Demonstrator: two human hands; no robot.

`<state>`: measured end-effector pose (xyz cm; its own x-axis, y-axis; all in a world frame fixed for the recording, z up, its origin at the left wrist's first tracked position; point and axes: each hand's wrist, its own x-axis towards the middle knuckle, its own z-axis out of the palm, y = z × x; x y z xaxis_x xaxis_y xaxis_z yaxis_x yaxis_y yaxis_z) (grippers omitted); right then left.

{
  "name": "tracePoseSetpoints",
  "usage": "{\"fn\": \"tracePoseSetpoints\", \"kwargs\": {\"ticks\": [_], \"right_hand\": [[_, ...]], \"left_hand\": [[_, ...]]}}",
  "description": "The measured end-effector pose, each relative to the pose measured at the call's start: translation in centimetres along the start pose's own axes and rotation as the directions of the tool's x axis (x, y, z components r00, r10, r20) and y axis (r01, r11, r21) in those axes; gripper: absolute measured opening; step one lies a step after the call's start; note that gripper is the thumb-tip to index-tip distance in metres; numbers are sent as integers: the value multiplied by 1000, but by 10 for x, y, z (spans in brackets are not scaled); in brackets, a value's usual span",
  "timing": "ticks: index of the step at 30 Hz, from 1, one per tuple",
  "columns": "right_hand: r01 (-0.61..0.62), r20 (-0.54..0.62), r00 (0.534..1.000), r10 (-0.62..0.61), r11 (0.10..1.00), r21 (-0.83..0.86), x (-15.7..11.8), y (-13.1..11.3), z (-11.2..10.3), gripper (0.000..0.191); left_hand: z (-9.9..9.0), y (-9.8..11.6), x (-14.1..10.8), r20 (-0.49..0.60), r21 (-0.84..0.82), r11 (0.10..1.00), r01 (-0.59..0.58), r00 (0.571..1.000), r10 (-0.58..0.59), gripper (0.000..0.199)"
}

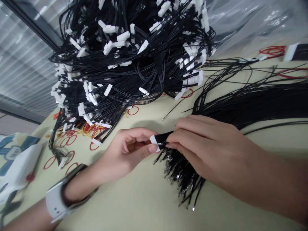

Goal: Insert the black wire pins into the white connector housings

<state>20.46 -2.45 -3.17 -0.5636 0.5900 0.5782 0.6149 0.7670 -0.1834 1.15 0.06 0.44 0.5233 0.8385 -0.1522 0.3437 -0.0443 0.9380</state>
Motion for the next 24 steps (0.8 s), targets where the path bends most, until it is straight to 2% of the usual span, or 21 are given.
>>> {"fn": "tracePoseSetpoints", "kwargs": {"ticks": [4, 10, 13, 17, 20, 22, 24], "right_hand": [[-13, -28, 1000, 14, 999, 29, 2, -1, -1, 22], [63, -77, 995, -57, 994, 84, 3, -6, -3, 24], [63, -87, 995, -54, 992, 108, 2, -6, -3, 23], [-66, -99, 992, 83, 984, 167, 2, -5, -4, 21], [-182, -147, 967, 207, 969, 165, 4, -6, -5, 19], [-191, -166, 962, 217, 968, 161, 5, -7, -6, 22], [-139, -161, 974, 162, 980, 143, 5, -6, -6, 24]], "left_hand": [[1, 0, -1, 17, 8, 1000, -19, 1000, 19, 9], [0, -2, -1, 54, -7, 999, -52, 997, 52, 12], [0, -2, -1, 60, -30, 998, -58, 996, 60, 14], [0, -1, 0, 39, -57, 997, -49, 998, 51, 12], [-2, -1, 3, 19, -99, 995, -24, 999, 26, 12], [-3, -2, 5, 13, -134, 991, -26, 1000, 28, 13], [-4, -3, 6, 10, -171, 984, -44, 999, 47, 15]]}}
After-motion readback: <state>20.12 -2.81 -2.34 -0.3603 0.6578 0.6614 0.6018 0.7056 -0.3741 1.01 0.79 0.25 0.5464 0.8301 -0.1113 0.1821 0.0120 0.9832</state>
